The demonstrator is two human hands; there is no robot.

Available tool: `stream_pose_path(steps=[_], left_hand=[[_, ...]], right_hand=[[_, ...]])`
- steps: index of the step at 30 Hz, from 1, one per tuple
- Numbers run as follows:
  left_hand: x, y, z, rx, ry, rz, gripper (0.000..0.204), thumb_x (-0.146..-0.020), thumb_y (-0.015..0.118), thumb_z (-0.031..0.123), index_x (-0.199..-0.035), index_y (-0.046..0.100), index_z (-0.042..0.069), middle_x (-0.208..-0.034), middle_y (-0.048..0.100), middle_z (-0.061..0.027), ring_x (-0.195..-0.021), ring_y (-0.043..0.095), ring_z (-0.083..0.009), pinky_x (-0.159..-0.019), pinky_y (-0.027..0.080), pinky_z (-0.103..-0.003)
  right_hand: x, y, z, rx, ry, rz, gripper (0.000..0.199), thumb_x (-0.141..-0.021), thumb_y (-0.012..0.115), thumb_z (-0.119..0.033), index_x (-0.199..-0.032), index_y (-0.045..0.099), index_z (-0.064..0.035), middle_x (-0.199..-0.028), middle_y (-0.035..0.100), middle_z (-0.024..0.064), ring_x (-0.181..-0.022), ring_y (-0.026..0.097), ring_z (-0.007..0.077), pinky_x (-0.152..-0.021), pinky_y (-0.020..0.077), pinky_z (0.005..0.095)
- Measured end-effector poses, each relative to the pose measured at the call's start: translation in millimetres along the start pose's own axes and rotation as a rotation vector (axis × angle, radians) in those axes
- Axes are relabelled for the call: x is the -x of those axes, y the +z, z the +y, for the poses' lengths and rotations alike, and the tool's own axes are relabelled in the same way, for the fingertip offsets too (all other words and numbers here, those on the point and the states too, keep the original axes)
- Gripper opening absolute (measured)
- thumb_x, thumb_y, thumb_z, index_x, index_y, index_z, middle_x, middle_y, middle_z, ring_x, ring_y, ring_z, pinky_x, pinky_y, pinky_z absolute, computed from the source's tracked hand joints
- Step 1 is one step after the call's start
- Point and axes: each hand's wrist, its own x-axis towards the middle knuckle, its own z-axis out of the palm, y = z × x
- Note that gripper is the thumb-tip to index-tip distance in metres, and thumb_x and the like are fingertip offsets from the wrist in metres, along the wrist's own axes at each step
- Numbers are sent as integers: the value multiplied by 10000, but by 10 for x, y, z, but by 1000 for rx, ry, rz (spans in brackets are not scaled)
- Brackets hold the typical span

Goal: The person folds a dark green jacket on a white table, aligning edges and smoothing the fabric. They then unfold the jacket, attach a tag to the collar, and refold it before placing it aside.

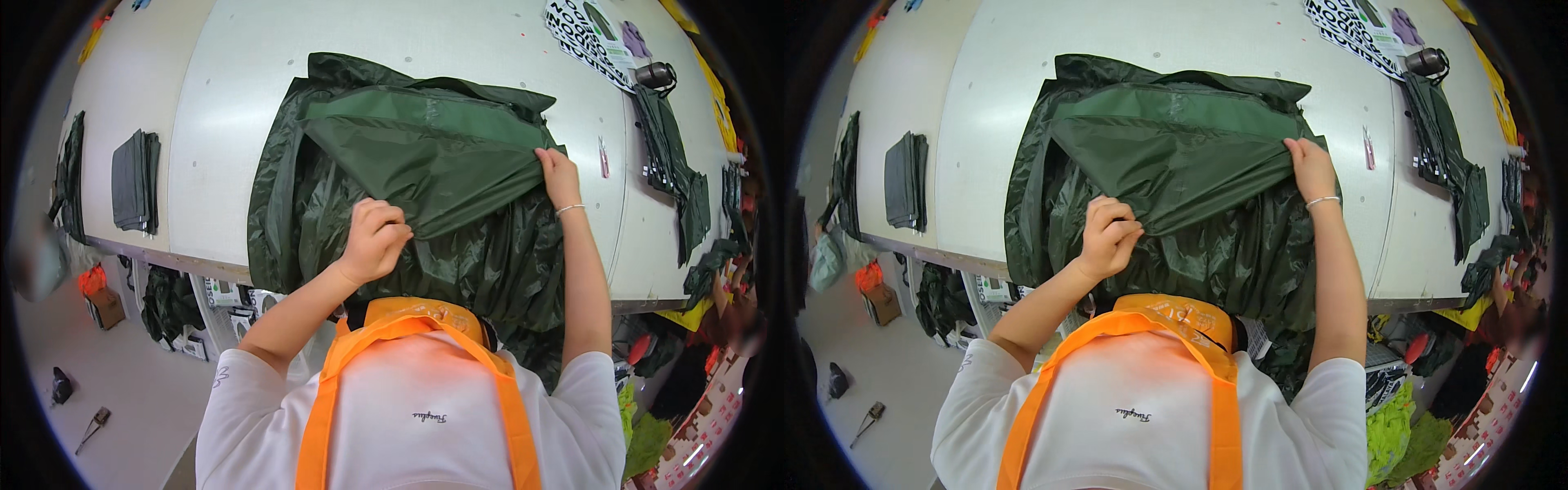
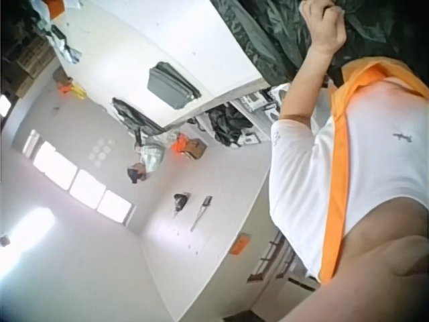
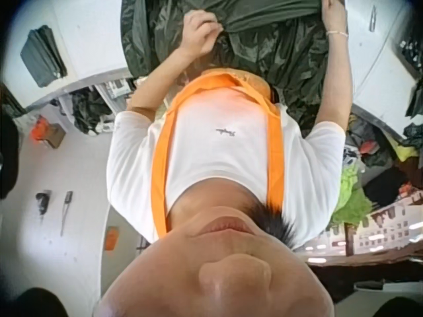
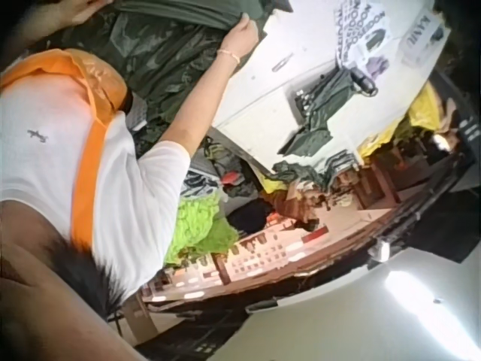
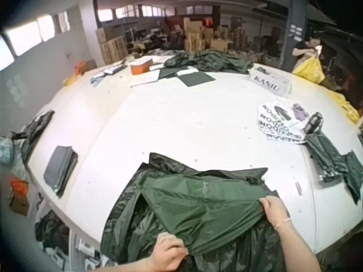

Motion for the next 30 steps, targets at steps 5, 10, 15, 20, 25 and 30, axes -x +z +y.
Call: stream_pose_path(steps=[5, 10, 15, 20, 25, 30], left_hand=[[-47, -254, -40, -154, -88, -97, 239, -683, 722, 180, -841, 573, 80, -1002, 571, -83, -921, 522, -282, -824, 381, -403], [-85, -305, -1176, -59, -916, 450, 494, -806, 652, 361, -1082, 557, -38, -1077, 577, -188, -992, 538, -298, -878, 409, -385], [-264, -496, -2119, 625, -1344, 435, 482, -833, 650, 336, -1060, 590, -85, -1075, 618, -193, -1010, 587, -258, -885, 444, -358], [-515, -741, -2451, 738, -1453, 553, 269, -809, 675, 159, -960, 635, -59, -950, 656, -139, -820, 638, -229, -735, 509, -333], [-802, -548, -2134, 474, -1187, 534, 270, -796, 678, 163, -973, 663, -40, -847, 662, -79, -743, 607, -145, -659, 483, -262], [-984, -576, -1613, 395, -1097, 525, 230, -828, 663, 158, -951, 665, -36, -810, 656, -50, -700, 588, -101, -621, 460, -224]], right_hand=[[290, 140, -911, 234, -323, 360, 363, -780, 676, -258, -1055, 549, -58, -1182, 509, 159, -1071, 487, 355, -874, 393, 475], [1292, 761, -1538, 70, -635, -363, 668, -838, 586, -405, -1344, 380, -21, -1447, 297, 165, -1344, 231, 369, -1084, 190, 497], [1081, 795, -1260, -410, -638, -552, 448, -856, 591, -363, -1132, 600, -10, -1251, 534, 190, -1200, 471, 331, -1010, 359, 409], [-228, 11, -81, -447, 254, 164, 252, -894, 532, -183, -1057, 627, -16, -1011, 651, 177, -933, 622, 308, -836, 476, 347], [-475, 163, 2483, 182, 292, 314, 498, -815, 599, -177, -1267, 466, -17, -1195, 551, 208, -1142, 505, 353, -984, 383, 397], [-802, 85, 1933, 380, 407, 166, 302, -820, 591, -135, -1090, 558, -6, -999, 607, 206, -937, 597, 320, -811, 471, 413]])
